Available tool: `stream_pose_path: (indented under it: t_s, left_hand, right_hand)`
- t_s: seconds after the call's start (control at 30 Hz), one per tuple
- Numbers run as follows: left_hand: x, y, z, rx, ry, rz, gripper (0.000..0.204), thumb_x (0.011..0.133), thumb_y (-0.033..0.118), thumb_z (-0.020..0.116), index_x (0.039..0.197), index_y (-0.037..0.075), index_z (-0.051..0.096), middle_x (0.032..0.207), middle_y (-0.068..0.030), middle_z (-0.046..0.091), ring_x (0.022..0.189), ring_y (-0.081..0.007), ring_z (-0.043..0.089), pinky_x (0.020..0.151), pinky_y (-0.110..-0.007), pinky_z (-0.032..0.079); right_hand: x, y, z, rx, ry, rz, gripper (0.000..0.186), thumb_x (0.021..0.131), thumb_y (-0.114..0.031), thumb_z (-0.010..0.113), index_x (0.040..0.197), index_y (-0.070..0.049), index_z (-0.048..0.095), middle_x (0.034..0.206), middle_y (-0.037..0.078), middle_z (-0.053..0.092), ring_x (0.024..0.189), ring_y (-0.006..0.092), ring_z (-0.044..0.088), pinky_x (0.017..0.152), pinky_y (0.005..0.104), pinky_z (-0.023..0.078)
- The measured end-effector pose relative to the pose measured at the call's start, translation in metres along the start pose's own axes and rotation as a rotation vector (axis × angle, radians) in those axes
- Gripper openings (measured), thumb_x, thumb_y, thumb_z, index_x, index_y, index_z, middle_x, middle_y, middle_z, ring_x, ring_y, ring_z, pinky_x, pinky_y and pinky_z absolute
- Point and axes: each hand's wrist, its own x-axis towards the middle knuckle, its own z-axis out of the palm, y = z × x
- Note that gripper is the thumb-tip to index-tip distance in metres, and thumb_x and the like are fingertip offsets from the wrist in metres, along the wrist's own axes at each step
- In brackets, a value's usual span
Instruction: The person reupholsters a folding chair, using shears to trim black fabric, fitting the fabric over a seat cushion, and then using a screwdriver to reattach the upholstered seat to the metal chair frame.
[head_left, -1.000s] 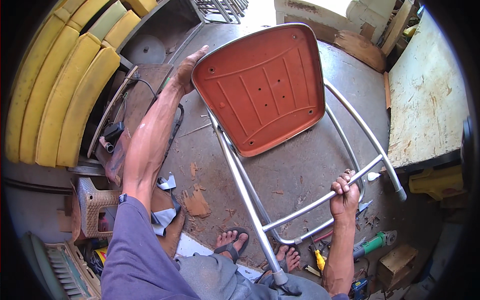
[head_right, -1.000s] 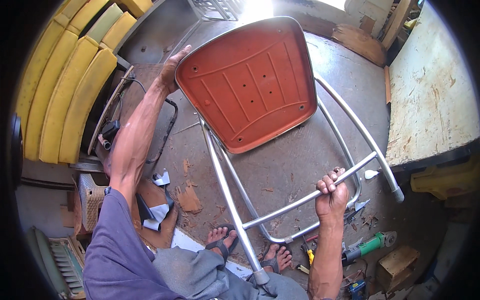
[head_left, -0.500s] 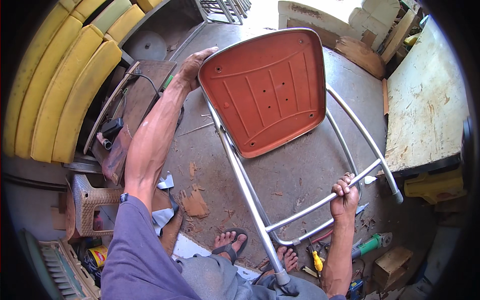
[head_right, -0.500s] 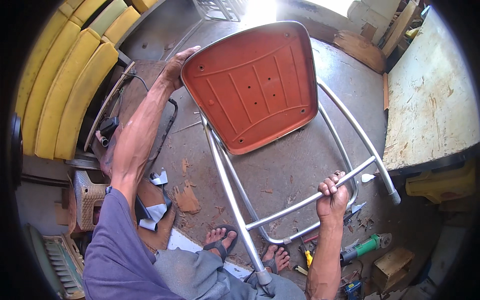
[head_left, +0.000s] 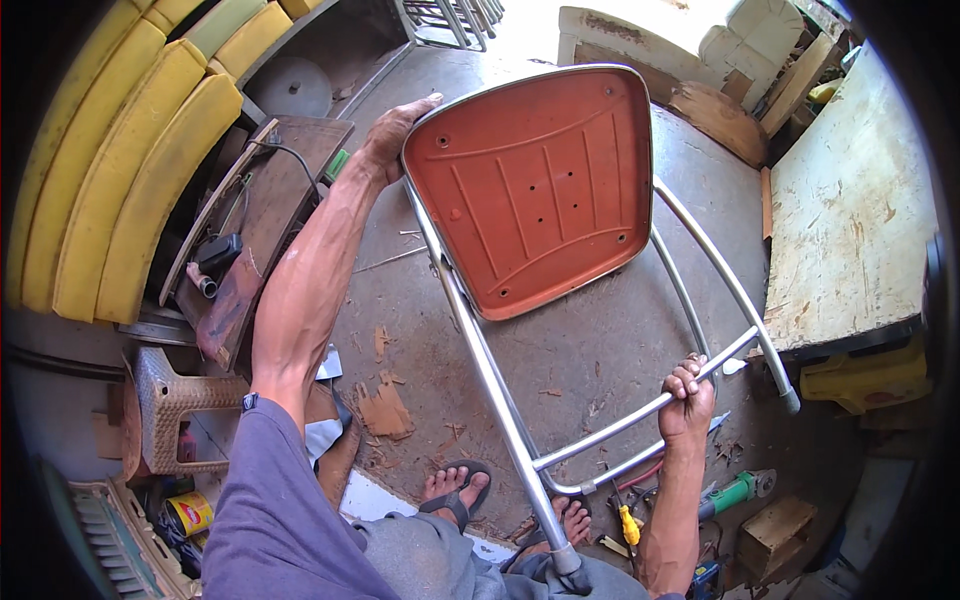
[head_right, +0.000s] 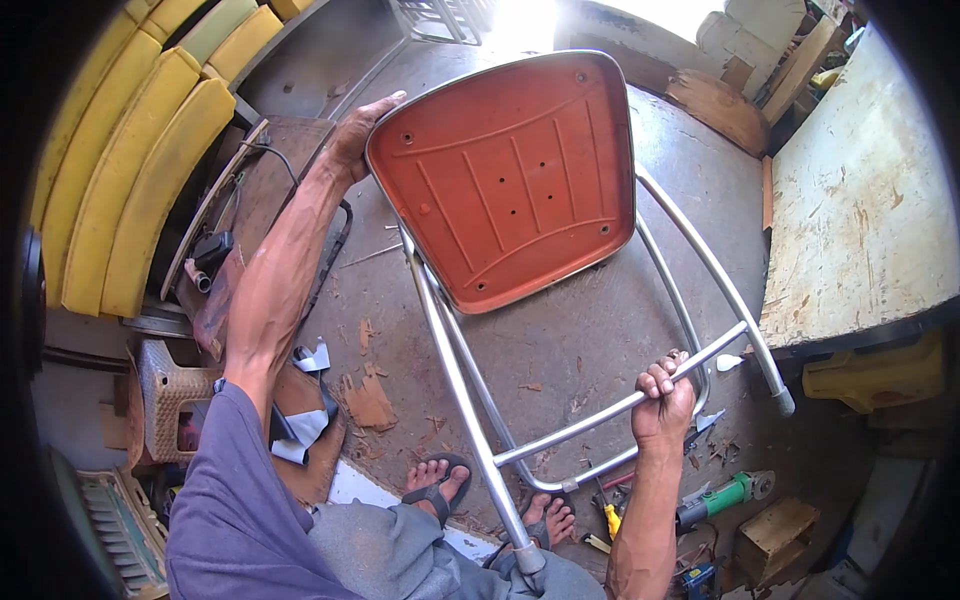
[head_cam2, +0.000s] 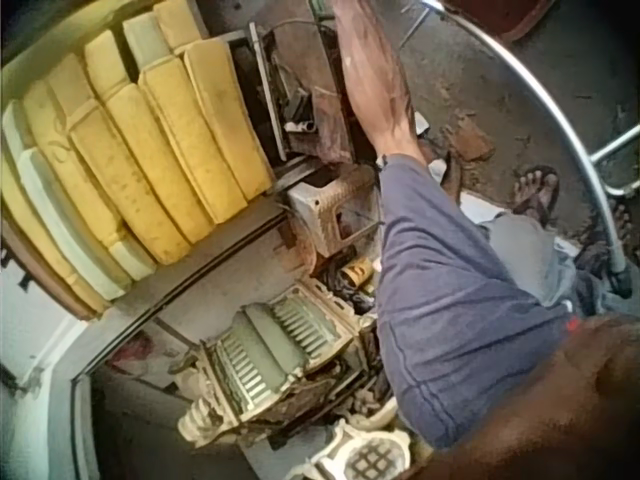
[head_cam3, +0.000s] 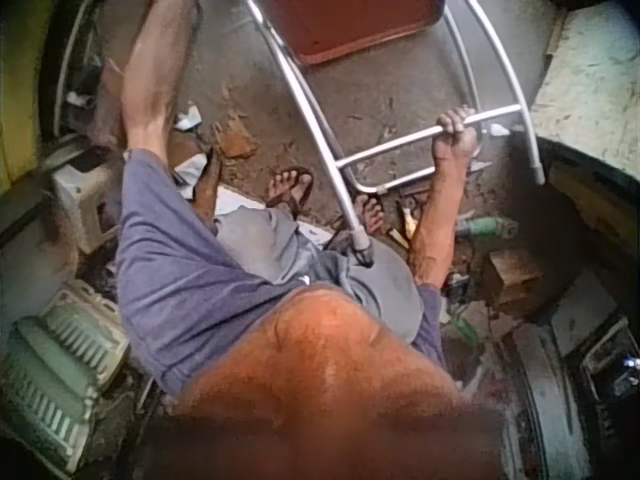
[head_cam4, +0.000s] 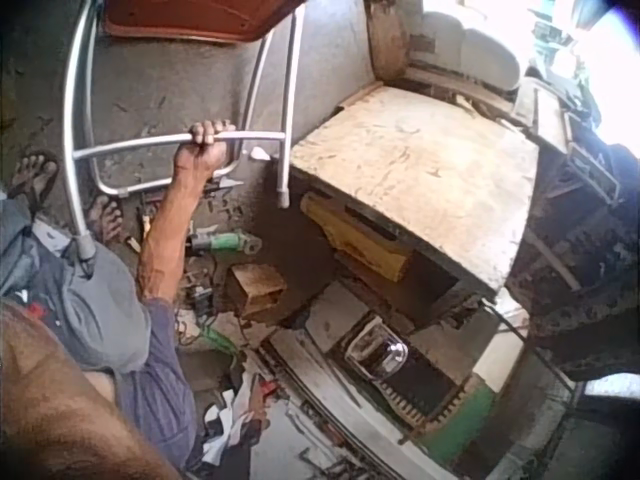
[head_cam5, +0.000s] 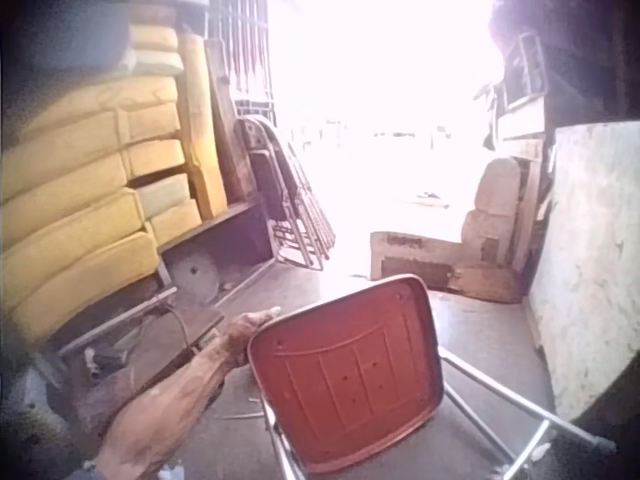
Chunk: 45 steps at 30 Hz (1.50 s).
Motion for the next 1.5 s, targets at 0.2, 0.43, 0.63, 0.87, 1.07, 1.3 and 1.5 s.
stream_pose_path:
  t_s: [0.2, 0.43, 0.63, 0.87, 1.07, 1.3, 1.5]
  left_hand:
    - [-0.012, -0.002, 0.015, 0.205, 0.056, 0.119, 0.049, 0.099, 0.039, 0.066, 0.122, -0.004, 0.067, 0.114, -0.0147, 0.072, 0.095, -0.0157, 0.072, 0.080, -0.033, 0.062]
    - [-0.021, 0.004, 0.033, 0.409, 0.175, 0.189, 0.051, 0.096, 0.049, 0.072, 0.110, 0.001, 0.074, 0.101, -0.0053, 0.074, 0.091, -0.0146, 0.069, 0.085, -0.031, 0.057]
    - [-0.012, 0.012, 0.051, 0.951, 0.385, 0.091, 0.066, 0.095, 0.068, 0.063, 0.091, 0.004, 0.081, 0.077, -0.0074, 0.073, 0.074, -0.0150, 0.067, 0.072, -0.035, 0.055]
    - [-0.009, -0.002, 0.037, 0.801, 0.393, 0.233, 0.072, 0.095, 0.072, 0.059, 0.075, 0.005, 0.077, 0.064, -0.0056, 0.066, 0.059, -0.0158, 0.061, 0.061, -0.035, 0.050]
    - [-0.010, 0.004, 0.037, 0.876, 0.412, 0.143, 0.075, 0.091, 0.076, 0.059, 0.074, 0.006, 0.079, 0.072, -0.0115, 0.073, 0.075, -0.0248, 0.072, 0.073, -0.039, 0.056]
    - [-0.020, 0.011, 0.045, 0.866, 0.424, 0.153, 0.074, 0.091, 0.072, 0.060, 0.076, 0.002, 0.078, 0.074, -0.0159, 0.074, 0.077, -0.0284, 0.073, 0.075, -0.042, 0.056]
    - [-0.014, 0.002, 0.037, 0.837, 0.437, 0.162, 0.071, 0.093, 0.070, 0.060, 0.073, 0.005, 0.078, 0.066, -0.0104, 0.071, 0.066, -0.0210, 0.069, 0.065, -0.038, 0.054]
  right_hand:
    - [-0.004, -0.002, 0.003, -0.148, 0.089, -0.069, 0.009, 0.110, -0.016, 0.052, 0.105, -0.010, 0.056, 0.083, -0.001, 0.055, 0.059, 0.0063, 0.051, 0.053, 0.0241, 0.043]
    - [-0.018, -0.009, 0.027, -0.720, 0.381, -0.157, 0.013, 0.110, -0.021, 0.052, 0.111, -0.009, 0.056, 0.086, 0.001, 0.057, 0.068, 0.0108, 0.057, 0.056, 0.0280, 0.047]
    - [-0.041, -0.081, 0.029, -1.476, 0.499, -0.689, 0.020, 0.108, -0.024, 0.058, 0.116, -0.006, 0.057, 0.088, 0.001, 0.059, 0.070, 0.0071, 0.056, 0.054, 0.0222, 0.050]
    - [-0.007, 0.081, 0.216, -1.712, -0.479, -0.464, 0.020, 0.102, -0.017, 0.067, 0.117, -0.003, 0.069, 0.103, 0.008, 0.071, 0.087, 0.0122, 0.068, 0.068, 0.0266, 0.058]
    - [0.095, 0.213, 0.260, -1.367, -0.608, -0.348, 0.019, 0.096, -0.016, 0.075, 0.112, -0.006, 0.076, 0.099, 0.003, 0.070, 0.082, 0.0089, 0.066, 0.069, 0.0265, 0.056]
    - [0.145, 0.250, 0.249, -1.352, -0.627, -0.539, 0.023, 0.093, -0.016, 0.079, 0.112, -0.004, 0.078, 0.103, 0.001, 0.060, 0.079, 0.0106, 0.065, 0.066, 0.0258, 0.054]
    - [0.147, 0.256, 0.256, -1.376, -0.574, -0.511, 0.025, 0.092, -0.015, 0.081, 0.111, 0.000, 0.077, 0.101, 0.002, 0.059, 0.078, 0.0117, 0.065, 0.067, 0.0259, 0.055]
